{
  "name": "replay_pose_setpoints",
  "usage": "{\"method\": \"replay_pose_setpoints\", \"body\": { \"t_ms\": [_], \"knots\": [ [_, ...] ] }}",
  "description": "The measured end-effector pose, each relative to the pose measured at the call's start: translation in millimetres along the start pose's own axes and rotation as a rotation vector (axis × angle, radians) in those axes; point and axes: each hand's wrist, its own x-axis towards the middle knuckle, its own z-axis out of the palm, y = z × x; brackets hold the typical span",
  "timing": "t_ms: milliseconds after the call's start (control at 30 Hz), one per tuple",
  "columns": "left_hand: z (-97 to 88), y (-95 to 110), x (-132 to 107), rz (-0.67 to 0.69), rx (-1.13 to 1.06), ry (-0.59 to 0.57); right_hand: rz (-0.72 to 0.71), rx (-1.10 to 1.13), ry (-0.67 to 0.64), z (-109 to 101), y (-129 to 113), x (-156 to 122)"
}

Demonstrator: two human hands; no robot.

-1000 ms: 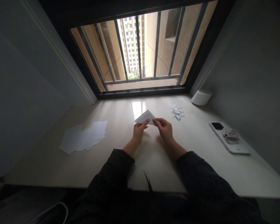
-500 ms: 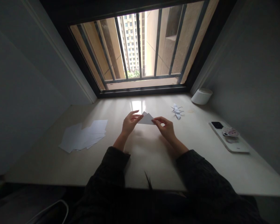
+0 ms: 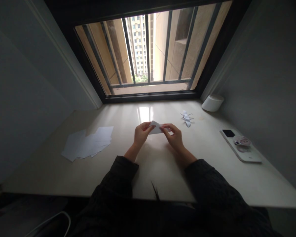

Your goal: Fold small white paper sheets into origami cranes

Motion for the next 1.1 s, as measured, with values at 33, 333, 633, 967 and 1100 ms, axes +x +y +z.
{"method": "replay_pose_setpoints", "body": {
  "t_ms": [33, 333, 633, 967, 1100],
  "knots": [
    [1.3, 0.2, -0.8, -0.005, -0.014, 0.003, 0.014, 0.039, 0.011, 1.0, 0.2, -0.2],
    [9.8, 2.5, -9.2, -0.054, -0.059, 0.093, 0.205, 0.128, 0.095, 5.2, 3.8, -2.7],
    [11.9, 4.8, -13.7, -0.004, 0.02, 0.13, 0.212, 0.157, 0.148, 8.0, -0.2, -4.0],
    [12.0, 4.7, -15.9, 0.038, 0.104, 0.114, 0.182, 0.184, 0.145, 9.1, 2.2, -4.8],
    [12.4, 4.8, -16.2, 0.044, 0.124, 0.127, 0.186, 0.183, 0.15, 9.9, 2.9, -5.0]
  ]
}}
